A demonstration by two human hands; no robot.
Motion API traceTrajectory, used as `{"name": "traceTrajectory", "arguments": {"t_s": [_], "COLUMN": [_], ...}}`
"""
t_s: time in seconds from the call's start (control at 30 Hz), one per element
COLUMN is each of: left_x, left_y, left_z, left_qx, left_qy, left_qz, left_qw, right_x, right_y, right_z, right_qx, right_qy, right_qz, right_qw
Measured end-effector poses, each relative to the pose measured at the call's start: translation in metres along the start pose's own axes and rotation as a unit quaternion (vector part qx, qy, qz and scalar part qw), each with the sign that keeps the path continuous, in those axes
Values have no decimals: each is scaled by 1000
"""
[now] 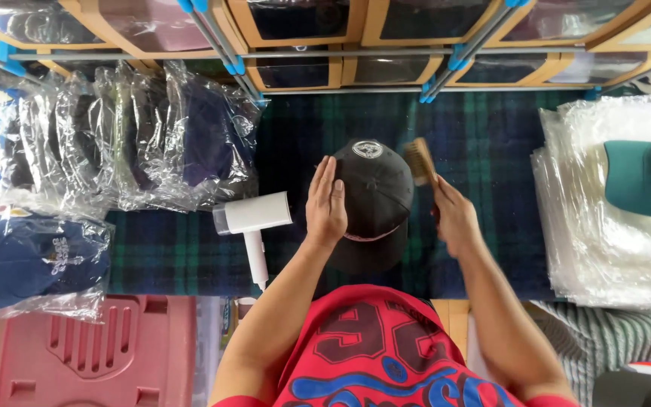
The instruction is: A person is cleaning a black baseball cap using a wooden brush and a handheld lint remover in a warehouse setting.
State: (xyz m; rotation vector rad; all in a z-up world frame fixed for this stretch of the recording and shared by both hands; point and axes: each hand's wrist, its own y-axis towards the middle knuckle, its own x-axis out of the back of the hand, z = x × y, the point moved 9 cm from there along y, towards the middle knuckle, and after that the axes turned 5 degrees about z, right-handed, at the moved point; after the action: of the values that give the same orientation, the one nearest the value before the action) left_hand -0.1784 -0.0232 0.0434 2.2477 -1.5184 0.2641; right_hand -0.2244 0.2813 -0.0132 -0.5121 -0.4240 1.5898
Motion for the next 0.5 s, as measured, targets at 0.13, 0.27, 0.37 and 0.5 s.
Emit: {"name": "traceTrajectory", "arguments": {"t_s": [0.13,0.27,0.37,0.5], "left_x": [1,1,18,-9], "left_y": [0,0,-6,-33], "left_z": [4,0,-54,-116], "left_qx": [4,-29,-101,-148], "left_qy": [0,31,146,-33], "left_qz": [5,-1,-53,12], "left_qw": [1000,999,983,988], "right_x": [-3,8,-7,-63], "right_y": [-50,-61,-81,-97], "right_z": [-57,-55,3,18], "right_qx": [65,42,239,207], "right_qy": [-79,-76,-182,-294], "right_qz": [-129,-108,-134,-156], "right_qw": [986,990,944,920]}}
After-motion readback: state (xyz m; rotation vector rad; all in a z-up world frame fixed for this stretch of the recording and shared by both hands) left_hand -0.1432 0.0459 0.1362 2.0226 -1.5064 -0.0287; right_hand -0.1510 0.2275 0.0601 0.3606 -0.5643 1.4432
